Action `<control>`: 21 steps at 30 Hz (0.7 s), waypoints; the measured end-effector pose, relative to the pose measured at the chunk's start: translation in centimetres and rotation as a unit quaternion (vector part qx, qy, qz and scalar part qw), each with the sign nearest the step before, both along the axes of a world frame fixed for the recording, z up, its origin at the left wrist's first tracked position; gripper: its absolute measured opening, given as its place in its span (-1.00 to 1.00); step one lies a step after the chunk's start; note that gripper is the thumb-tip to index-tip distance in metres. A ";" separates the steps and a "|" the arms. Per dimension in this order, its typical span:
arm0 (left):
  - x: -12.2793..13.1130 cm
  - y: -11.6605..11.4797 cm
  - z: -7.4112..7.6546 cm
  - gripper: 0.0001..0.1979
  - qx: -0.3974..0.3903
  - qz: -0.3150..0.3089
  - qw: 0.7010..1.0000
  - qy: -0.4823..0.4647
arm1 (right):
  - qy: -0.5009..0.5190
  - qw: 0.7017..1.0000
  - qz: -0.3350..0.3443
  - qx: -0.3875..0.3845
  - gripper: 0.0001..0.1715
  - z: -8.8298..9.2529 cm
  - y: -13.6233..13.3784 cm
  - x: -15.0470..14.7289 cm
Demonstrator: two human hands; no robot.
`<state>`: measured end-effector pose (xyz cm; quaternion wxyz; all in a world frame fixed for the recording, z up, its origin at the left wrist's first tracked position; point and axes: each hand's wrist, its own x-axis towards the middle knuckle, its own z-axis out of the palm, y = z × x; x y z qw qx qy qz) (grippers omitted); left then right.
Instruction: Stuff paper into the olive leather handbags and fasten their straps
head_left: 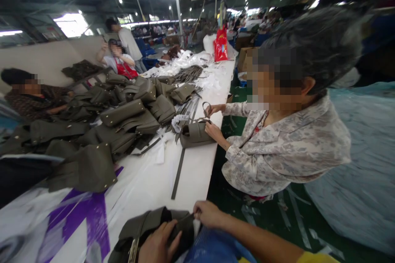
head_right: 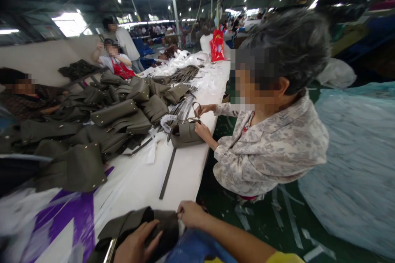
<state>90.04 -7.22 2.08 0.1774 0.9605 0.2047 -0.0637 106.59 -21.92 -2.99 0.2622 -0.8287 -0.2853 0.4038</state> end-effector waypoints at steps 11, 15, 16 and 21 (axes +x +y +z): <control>0.6 -0.3 1.6 -0.62 -0.088 0.047 0.995 -0.018 | -0.108 0.993 0.027 -0.038 -0.71 -3.3 -3.3 3.6; -0.9 0.4 2.6 -0.57 -0.159 0.078 0.984 -0.029 | -0.166 0.965 0.121 0.161 -0.41 -0.1 -1.4 0.0; -1.4 0.6 3.0 -0.63 -0.182 0.085 0.979 -0.035 | -0.169 0.952 0.152 0.206 -0.35 0.7 -0.8 -0.9; -3.5 1.2 3.0 -0.67 -0.206 0.098 0.972 -0.049 | -0.141 0.926 0.235 0.259 -0.37 2.3 0.9 -3.3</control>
